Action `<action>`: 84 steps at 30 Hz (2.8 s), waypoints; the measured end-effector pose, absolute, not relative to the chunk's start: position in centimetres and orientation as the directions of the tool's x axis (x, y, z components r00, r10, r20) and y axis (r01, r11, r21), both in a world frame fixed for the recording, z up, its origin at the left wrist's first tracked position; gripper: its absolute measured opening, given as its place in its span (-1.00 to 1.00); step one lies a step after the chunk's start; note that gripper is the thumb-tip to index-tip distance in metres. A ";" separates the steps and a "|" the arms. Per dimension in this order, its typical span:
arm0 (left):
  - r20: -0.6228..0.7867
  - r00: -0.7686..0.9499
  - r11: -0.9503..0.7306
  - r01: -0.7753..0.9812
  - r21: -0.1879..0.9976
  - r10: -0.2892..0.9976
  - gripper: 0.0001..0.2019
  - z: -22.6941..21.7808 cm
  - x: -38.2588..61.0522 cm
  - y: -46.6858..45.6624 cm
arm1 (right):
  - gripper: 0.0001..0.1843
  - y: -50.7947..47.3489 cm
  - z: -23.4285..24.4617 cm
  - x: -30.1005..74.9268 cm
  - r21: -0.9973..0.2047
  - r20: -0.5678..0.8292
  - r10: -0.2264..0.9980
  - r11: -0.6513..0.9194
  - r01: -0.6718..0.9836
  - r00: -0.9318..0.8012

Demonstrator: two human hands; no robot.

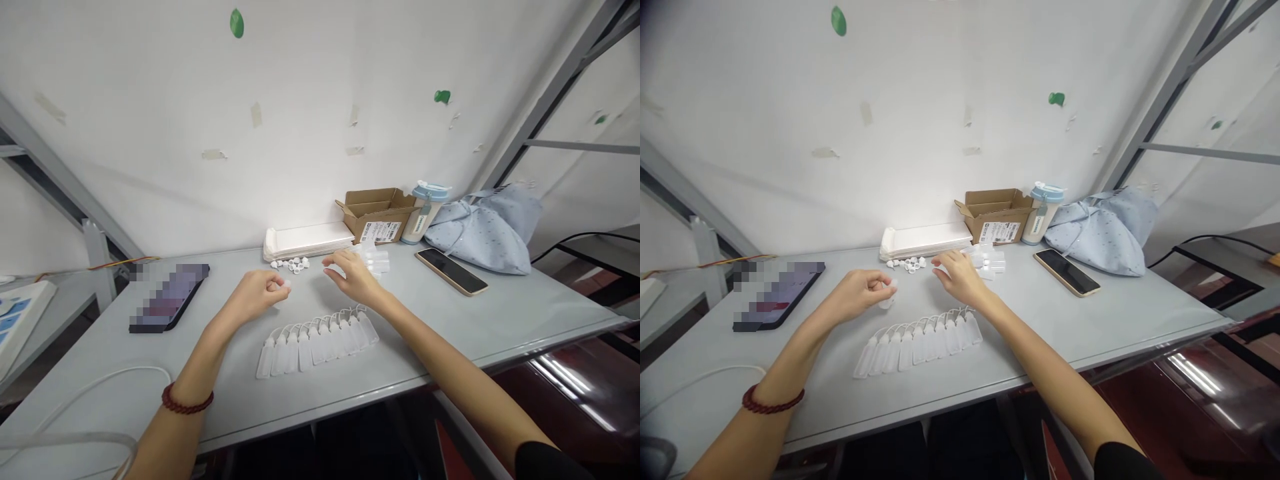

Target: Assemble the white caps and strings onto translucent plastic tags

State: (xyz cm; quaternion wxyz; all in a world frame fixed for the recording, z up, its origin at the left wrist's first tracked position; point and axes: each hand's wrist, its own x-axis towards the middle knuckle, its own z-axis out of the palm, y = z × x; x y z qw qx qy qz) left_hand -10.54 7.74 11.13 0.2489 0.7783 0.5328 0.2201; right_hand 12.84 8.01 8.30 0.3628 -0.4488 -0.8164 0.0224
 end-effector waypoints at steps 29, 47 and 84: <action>-0.027 0.342 -0.293 0.843 0.451 0.939 -0.82 9.1 -10.6 9.0 | -0.75 6.4 8.3 10.6 -0.680 0.478 0.809 0.587 0.439 -0.342; 0.220 0.328 -0.356 0.447 0.821 0.919 -0.78 10.4 -8.8 7.5 | -0.77 5.8 9.3 10.5 -0.696 0.360 0.809 0.565 0.443 -0.465; 0.105 0.332 -0.209 0.295 0.932 0.937 -0.75 11.2 -8.2 6.6 | -0.70 5.8 9.0 10.4 -0.705 0.486 0.802 0.595 0.387 -0.348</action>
